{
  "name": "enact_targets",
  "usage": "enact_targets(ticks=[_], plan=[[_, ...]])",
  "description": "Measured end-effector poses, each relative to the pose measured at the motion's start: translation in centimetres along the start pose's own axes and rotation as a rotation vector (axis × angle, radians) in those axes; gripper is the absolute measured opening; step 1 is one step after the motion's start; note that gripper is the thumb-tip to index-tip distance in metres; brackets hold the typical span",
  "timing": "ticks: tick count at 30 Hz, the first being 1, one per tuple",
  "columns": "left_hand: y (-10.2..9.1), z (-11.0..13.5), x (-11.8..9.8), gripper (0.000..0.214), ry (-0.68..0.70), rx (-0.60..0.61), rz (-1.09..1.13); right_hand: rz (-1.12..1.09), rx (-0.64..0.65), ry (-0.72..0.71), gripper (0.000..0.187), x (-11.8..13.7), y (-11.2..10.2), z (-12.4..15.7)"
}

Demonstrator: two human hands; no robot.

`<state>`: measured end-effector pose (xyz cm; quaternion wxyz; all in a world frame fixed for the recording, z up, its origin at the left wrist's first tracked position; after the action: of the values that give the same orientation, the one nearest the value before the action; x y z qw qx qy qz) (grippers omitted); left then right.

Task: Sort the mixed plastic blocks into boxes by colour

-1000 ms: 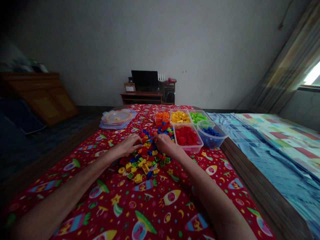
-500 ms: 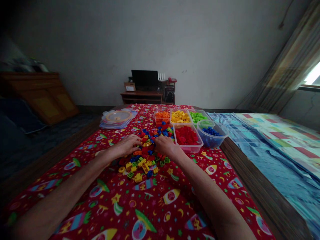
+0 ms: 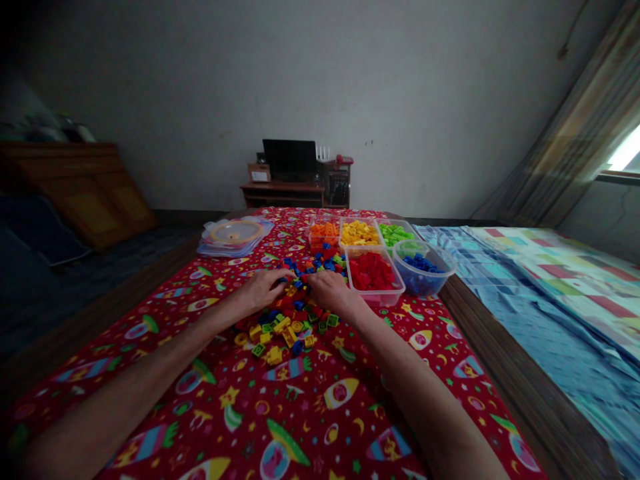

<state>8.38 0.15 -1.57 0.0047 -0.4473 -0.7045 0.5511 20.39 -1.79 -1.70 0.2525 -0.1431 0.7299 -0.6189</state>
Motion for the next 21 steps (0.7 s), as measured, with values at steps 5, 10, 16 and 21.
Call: enact_targets(ticks=[5,10,16,21], plan=[[1.2,0.7,0.1,0.025,-0.025,-0.04,-0.065,-0.043,0.041,-0.006,0.03,1.2,-0.9,0.3],[1.4,1.6,1.1,0.023,-0.132,-0.012,-0.172,-0.182,-0.068,0.026,0.027,0.3,-1.0,-0.1],[1.1,0.9,2.7,0.012,-0.203,0.049,-0.211,-0.652,-0.104,0.232,0.032,-1.6,-0.5,-1.3],[0.2,-0.1,0.9,0.011,-0.146,-0.027,-0.102,-1.344,-0.012,0.415,0.029,-1.7,1.5,-1.7]])
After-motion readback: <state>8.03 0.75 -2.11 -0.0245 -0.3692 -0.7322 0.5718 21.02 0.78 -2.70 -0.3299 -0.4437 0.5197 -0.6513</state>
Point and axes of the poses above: each hand's wrist, its own z-axis away from the middle knuckle, its own y-axis out of the palm, x = y × z, the point moved 8 cm from there along -z, towards the middle knuckle, and after that the axes turned 10 degrees about z, right-handed, at the moved point
